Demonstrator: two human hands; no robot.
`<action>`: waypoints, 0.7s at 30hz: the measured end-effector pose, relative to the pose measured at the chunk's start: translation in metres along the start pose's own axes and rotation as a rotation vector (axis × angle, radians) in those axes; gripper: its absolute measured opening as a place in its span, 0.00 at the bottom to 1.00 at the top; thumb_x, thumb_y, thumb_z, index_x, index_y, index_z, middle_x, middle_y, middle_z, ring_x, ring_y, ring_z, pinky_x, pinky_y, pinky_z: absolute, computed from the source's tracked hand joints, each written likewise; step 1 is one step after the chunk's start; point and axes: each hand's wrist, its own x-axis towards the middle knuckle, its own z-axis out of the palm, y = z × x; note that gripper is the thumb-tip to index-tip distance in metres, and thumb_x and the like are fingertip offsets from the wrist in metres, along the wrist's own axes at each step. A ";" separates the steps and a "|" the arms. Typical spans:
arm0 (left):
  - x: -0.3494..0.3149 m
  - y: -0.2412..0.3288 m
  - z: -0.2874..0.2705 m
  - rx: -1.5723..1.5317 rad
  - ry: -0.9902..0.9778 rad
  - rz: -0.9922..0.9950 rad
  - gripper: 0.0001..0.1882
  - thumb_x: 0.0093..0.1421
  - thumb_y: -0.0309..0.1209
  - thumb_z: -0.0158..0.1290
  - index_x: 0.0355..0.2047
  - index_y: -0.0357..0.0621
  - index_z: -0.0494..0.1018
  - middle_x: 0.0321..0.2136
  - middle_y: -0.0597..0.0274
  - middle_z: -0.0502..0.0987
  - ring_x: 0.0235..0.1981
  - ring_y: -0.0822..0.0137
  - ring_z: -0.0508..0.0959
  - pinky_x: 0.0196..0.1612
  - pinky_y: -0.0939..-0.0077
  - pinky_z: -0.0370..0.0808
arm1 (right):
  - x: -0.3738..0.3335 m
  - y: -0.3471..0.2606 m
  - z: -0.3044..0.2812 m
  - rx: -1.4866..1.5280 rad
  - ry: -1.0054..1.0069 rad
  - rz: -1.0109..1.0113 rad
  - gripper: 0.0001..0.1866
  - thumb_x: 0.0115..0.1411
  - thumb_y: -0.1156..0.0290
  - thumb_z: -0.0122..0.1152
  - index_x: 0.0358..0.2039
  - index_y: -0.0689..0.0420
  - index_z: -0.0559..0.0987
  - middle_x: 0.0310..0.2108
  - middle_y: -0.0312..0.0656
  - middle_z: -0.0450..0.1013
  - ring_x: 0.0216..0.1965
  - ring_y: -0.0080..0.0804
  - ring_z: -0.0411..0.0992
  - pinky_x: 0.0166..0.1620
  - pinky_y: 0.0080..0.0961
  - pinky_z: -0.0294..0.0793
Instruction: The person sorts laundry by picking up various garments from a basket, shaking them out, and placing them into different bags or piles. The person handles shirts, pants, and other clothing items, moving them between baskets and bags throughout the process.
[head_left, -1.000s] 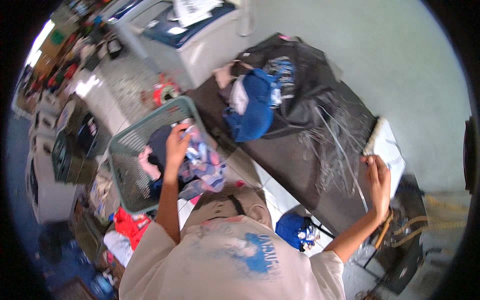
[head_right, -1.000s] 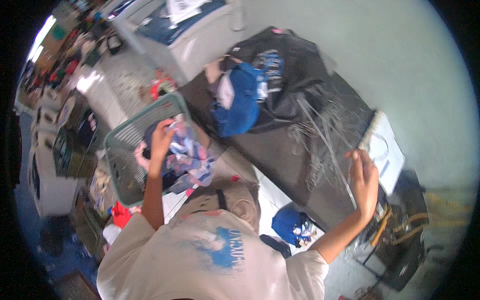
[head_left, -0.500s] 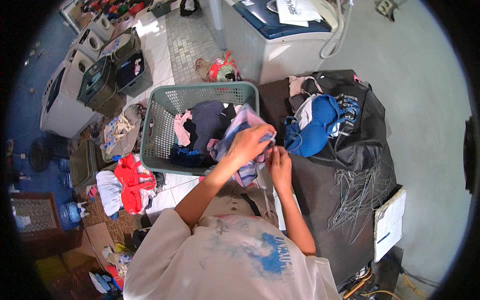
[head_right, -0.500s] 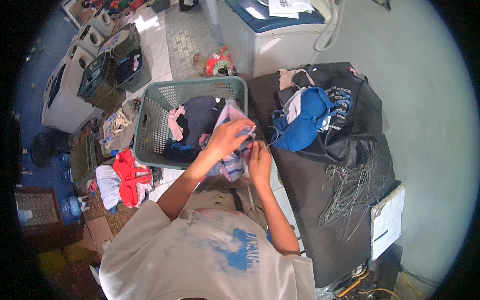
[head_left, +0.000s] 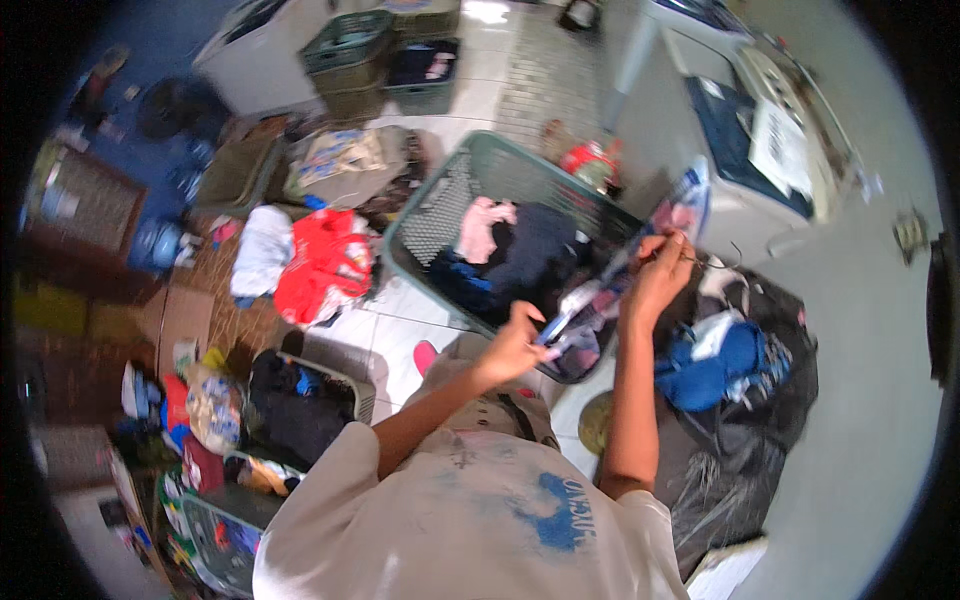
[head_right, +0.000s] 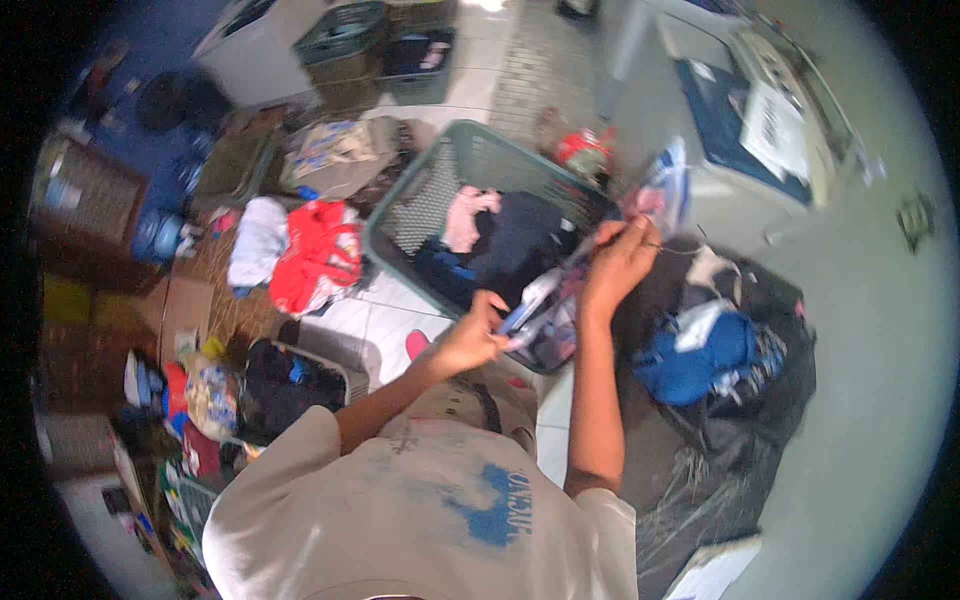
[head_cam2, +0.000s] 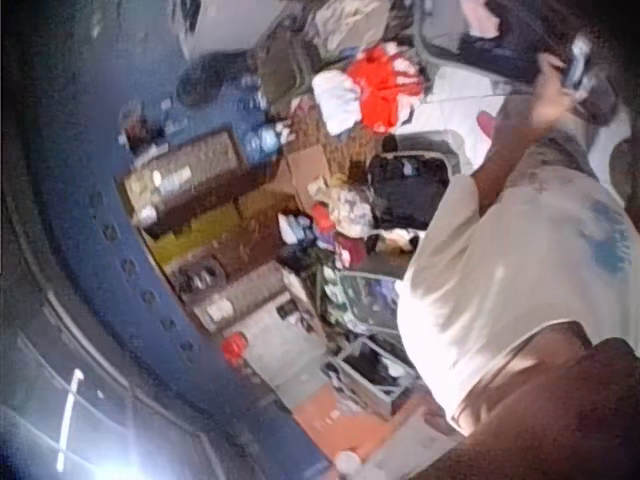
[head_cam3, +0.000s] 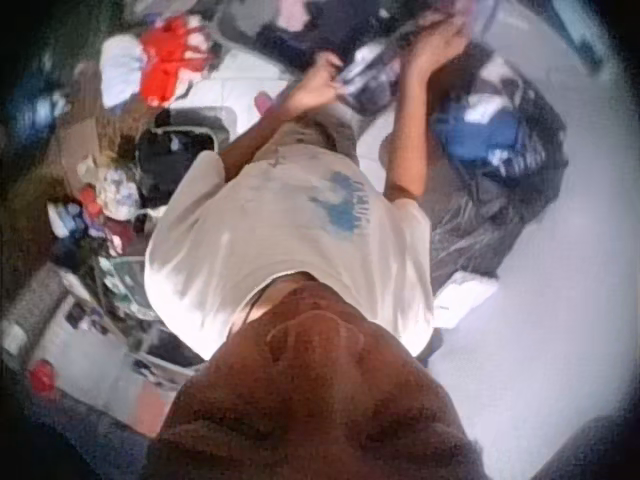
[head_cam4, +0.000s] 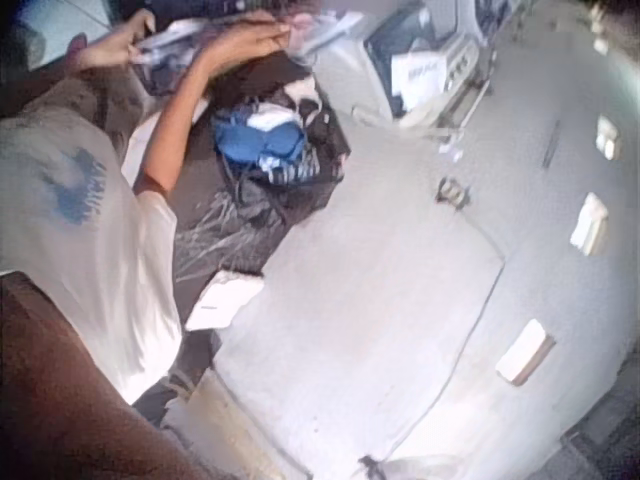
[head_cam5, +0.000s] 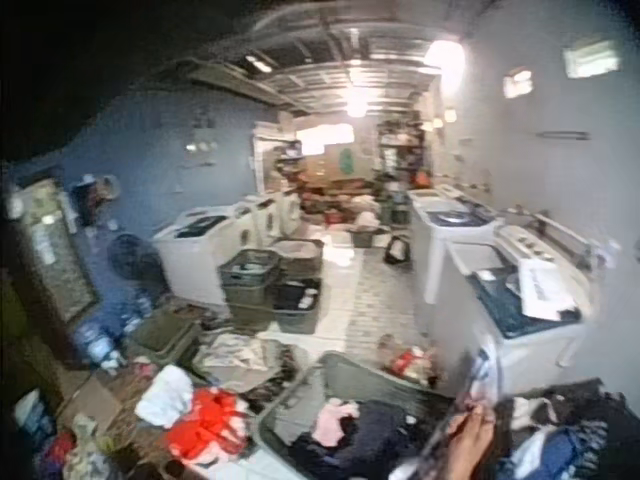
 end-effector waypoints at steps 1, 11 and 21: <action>-0.007 0.005 -0.004 -0.227 -0.098 -0.110 0.28 0.48 0.21 0.56 0.44 0.43 0.50 0.27 0.57 0.69 0.26 0.68 0.73 0.19 0.75 0.74 | -0.002 0.008 0.018 -0.111 0.006 -0.049 0.12 0.66 0.62 0.38 0.33 0.58 0.65 0.15 0.35 0.64 0.14 0.19 0.58 0.17 0.16 0.56; -0.018 0.095 -0.206 -0.128 0.652 0.614 0.26 0.47 0.30 0.62 0.40 0.40 0.59 0.35 0.62 0.62 0.38 0.71 0.65 0.45 0.77 0.63 | -0.093 -0.107 0.144 -0.523 -1.186 0.240 0.15 0.64 0.65 0.41 0.39 0.64 0.71 0.10 0.29 0.57 0.13 0.15 0.55 0.19 0.16 0.52; -0.146 0.097 -0.456 0.251 0.975 0.591 0.11 0.55 0.32 0.55 0.35 0.37 0.75 0.27 0.68 0.76 0.31 0.79 0.71 0.36 0.82 0.68 | -0.155 -0.187 0.284 -0.557 -1.230 -0.178 0.15 0.62 0.66 0.45 0.34 0.66 0.75 0.09 0.29 0.58 0.11 0.13 0.50 0.18 0.14 0.48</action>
